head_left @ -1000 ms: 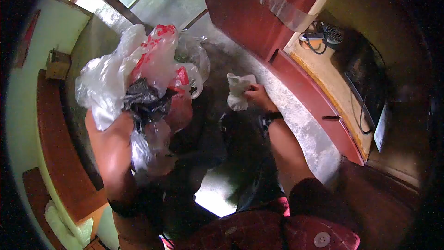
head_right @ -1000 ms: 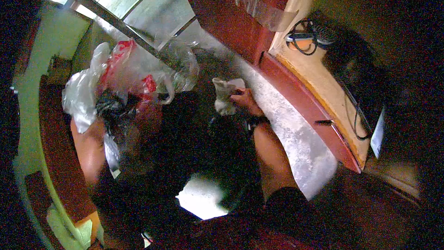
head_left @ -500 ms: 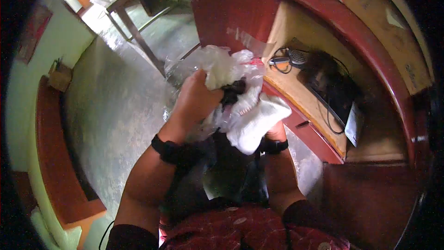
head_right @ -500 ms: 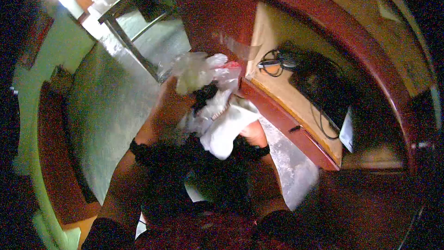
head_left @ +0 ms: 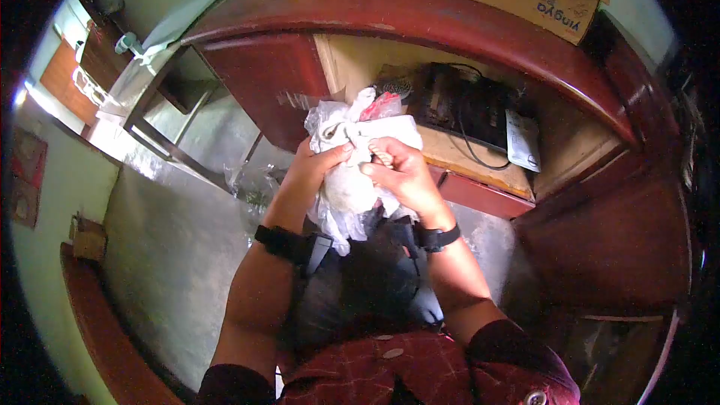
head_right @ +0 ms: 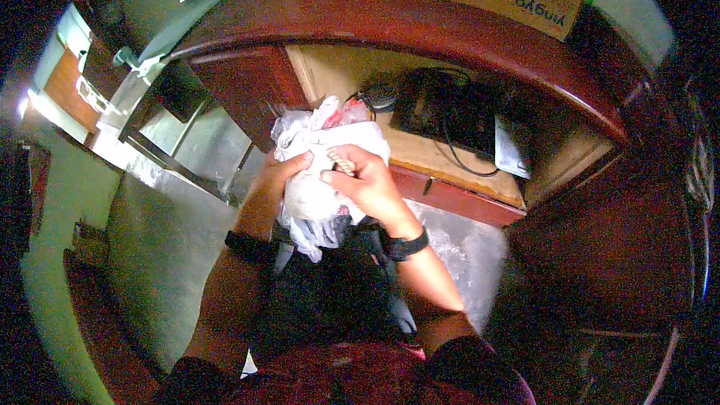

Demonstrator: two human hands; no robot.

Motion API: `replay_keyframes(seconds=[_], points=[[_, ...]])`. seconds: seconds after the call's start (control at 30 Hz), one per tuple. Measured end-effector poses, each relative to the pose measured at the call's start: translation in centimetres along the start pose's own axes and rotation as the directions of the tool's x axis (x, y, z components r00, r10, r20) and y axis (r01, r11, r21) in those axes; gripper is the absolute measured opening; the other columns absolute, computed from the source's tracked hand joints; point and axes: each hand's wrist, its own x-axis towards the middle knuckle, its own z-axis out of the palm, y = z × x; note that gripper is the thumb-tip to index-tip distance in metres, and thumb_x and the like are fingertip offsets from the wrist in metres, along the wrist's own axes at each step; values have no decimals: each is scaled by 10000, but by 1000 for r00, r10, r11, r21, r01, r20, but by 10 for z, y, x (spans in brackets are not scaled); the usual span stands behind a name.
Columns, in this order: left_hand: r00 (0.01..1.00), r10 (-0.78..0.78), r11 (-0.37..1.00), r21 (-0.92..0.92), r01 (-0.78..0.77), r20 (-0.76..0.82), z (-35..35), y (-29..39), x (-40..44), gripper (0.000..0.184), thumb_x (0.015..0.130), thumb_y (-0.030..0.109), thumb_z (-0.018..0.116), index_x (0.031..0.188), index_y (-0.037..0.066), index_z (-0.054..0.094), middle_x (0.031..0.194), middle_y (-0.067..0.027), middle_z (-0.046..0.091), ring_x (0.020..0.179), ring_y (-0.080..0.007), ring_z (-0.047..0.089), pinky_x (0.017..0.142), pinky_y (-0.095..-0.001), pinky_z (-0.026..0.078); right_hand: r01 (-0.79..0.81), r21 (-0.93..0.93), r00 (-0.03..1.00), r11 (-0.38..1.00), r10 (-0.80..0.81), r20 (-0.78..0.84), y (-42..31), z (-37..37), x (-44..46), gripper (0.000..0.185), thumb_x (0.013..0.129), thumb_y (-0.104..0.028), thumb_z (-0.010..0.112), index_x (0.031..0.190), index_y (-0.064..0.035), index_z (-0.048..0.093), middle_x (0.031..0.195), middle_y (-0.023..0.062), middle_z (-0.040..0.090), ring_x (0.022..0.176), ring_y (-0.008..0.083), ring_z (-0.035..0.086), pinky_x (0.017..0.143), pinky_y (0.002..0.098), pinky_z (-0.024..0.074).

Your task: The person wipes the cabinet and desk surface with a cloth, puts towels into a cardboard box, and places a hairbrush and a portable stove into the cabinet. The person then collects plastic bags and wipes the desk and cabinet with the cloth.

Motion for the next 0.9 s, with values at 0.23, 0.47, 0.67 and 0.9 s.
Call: replay_keyframes(seconds=[0.23,0.47,0.67,0.9], points=[[1000,28,989,-143,-29,-11,-15,14,2,385,862,202,588,1194,18,527,1014,-49,625,888,-148,615,766,-294,493,200,453,970,869,-109,-218,-5,-53,-33,263,928,-199,536,1079,15,562,597,-23,435,513,79,457,480,258,510],[989,119,982,156,-104,-92,-13,0,18,287,799,139,663,1051,17,600,919,-41,642,794,-141,613,712,-284,496,178,154,933,972,-118,-339,-21,-44,-42,332,934,-56,458,1262,-42,503,731,15,551,663,86,492,633,229,437],[972,171,949,293,-117,-164,4,-22,30,328,771,133,688,1067,12,614,911,-28,649,775,-113,600,694,-270,488,233,-607,917,759,-379,-121,-22,6,-42,509,778,-216,690,1214,-4,531,945,131,599,896,239,589,809,327,472],[993,-3,1000,5,2,115,19,-32,30,479,953,341,477,1278,-9,462,1231,-104,539,1111,-207,519,948,-335,403,114,-649,924,753,-320,-209,-13,-12,-34,523,781,-291,716,1180,6,554,1059,141,598,960,266,583,844,348,455]])
